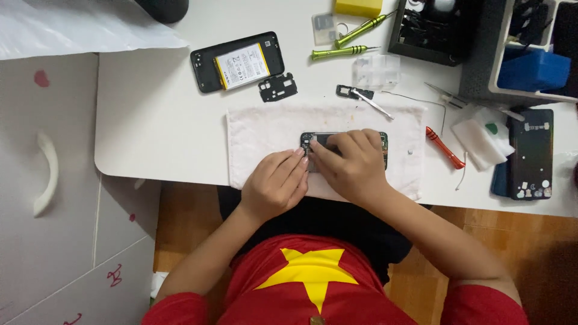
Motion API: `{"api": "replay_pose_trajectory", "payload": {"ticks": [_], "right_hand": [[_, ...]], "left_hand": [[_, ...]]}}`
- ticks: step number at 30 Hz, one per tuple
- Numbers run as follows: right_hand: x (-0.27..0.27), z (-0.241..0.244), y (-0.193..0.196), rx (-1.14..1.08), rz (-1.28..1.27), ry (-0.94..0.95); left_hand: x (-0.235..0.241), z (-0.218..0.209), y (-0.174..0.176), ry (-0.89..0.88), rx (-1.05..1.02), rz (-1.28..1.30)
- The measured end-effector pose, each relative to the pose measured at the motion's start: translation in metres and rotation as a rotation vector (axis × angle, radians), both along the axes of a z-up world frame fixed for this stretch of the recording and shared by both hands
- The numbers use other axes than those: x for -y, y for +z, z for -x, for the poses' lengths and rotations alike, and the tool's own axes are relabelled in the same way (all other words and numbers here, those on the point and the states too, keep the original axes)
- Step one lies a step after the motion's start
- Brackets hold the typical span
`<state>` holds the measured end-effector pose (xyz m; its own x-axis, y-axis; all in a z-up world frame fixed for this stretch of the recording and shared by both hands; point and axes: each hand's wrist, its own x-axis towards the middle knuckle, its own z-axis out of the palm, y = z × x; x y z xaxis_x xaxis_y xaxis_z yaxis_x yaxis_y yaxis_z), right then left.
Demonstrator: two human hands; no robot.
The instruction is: A person is reassembling a smartphone, carefully placing internal components like the motherboard and battery into the frame and using small tools for precision adjustments.
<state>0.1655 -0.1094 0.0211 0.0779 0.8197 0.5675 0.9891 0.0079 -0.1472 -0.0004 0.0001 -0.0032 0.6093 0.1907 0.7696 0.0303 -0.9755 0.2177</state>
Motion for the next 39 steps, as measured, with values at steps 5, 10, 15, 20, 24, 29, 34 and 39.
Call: {"api": "replay_pose_trajectory", "payload": {"ticks": [5,10,15,20,24,29,34,39], "right_hand": [[-0.007,-0.003,0.006,-0.241,0.080,-0.011],[-0.005,-0.008,0.000,-0.322,0.104,0.011],[-0.001,-0.006,-0.012,0.022,-0.015,0.075],[0.001,0.005,-0.014,0.213,0.024,0.082],[-0.009,-0.003,-0.004,0.037,0.055,0.191],[-0.010,-0.012,-0.006,-0.022,0.021,0.230],[-0.006,-0.004,-0.022,0.117,-0.018,0.214],[-0.022,-0.015,-0.003,0.007,0.001,0.320]], "left_hand": [[0.000,0.000,0.000,0.000,-0.001,0.016],[0.001,0.000,-0.003,0.017,0.001,0.008],[0.000,0.001,0.001,0.006,0.000,0.008],[0.000,0.001,0.001,0.016,-0.006,-0.001],[0.001,0.001,0.004,0.021,-0.015,-0.007],[0.000,0.001,0.005,0.002,-0.010,0.039],[-0.001,0.002,0.006,0.013,-0.008,0.077],[0.000,0.001,0.010,0.018,-0.005,0.065]]}}
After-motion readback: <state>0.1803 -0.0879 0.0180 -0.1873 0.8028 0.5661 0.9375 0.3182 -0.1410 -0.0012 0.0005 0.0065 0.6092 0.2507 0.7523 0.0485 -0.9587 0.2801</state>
